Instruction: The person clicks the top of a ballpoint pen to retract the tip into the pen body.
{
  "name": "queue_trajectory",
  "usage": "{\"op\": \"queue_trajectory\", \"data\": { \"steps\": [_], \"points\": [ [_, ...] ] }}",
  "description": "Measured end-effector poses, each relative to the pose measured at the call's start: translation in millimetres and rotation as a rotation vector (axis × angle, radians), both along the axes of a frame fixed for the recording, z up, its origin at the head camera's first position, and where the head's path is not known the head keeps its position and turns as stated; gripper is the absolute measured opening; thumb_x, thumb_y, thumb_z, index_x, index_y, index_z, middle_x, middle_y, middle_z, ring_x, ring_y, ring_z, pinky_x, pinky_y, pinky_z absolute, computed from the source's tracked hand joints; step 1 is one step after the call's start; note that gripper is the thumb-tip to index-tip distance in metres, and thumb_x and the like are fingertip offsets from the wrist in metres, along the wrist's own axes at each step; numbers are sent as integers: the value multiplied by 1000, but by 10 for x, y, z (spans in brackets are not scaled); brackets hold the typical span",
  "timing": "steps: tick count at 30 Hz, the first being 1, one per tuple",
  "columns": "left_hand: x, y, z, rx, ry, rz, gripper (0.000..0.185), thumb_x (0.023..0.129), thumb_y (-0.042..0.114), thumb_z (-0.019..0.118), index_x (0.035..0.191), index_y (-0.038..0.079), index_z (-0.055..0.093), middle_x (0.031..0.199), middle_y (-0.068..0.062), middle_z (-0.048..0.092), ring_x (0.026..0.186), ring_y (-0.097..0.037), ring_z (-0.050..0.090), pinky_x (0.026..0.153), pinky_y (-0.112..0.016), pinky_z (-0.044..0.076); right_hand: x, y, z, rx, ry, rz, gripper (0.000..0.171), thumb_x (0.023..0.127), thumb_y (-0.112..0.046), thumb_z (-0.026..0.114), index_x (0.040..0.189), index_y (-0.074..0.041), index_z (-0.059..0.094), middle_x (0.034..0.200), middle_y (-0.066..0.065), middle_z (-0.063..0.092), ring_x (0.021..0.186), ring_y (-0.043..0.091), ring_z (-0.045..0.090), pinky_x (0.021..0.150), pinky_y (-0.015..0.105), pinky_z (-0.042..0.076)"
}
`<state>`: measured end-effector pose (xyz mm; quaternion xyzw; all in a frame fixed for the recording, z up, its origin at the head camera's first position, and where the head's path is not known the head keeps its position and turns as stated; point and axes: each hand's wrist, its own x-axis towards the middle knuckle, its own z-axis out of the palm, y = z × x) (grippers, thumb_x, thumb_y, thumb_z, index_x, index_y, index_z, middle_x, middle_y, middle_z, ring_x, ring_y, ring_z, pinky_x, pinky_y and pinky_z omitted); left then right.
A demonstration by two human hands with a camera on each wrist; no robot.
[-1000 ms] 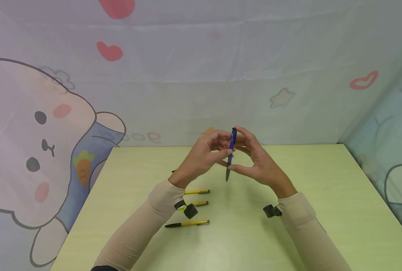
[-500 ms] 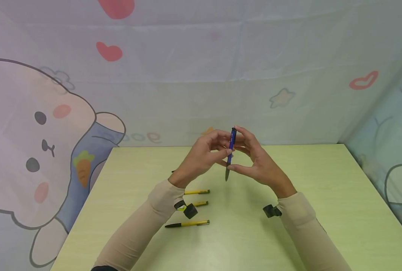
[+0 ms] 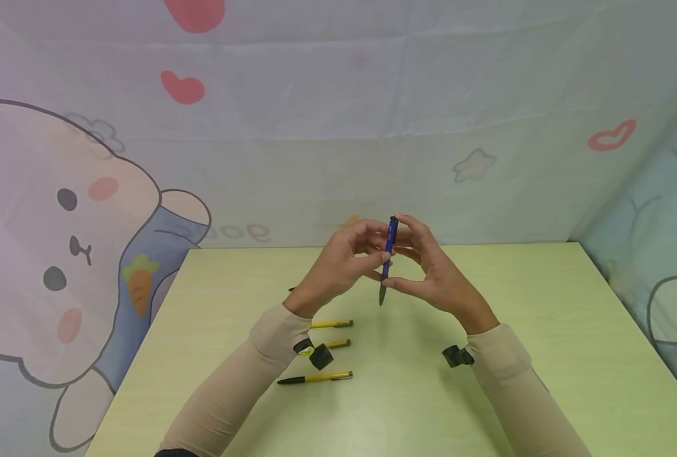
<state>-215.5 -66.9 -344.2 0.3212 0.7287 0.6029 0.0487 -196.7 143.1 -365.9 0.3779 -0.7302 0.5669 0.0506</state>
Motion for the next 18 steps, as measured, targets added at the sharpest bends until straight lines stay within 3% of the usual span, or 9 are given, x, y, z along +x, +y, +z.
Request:
{"op": "queue_trajectory", "data": {
  "steps": [11, 18],
  "points": [
    [-2, -4, 12, 12, -1, -1, 28, 99, 6, 65, 126, 10, 61, 108, -10, 67, 94, -25, 66, 69, -47, 63, -8, -2, 22, -8, 6, 3, 100, 83, 14, 75, 159, -7, 14, 140, 15, 48, 134, 23, 49, 118, 47, 36],
    [-2, -3, 20, -7, 25, 17, 27, 99, 7, 65, 126, 10, 62, 109, -8, 66, 94, -24, 66, 73, -40, 63, -4, 0, 33, -6, -3, 3, 100, 84, 13, 75, 160, -10, 15, 139, 13, 49, 133, 25, 50, 117, 51, 36]
  ]
}}
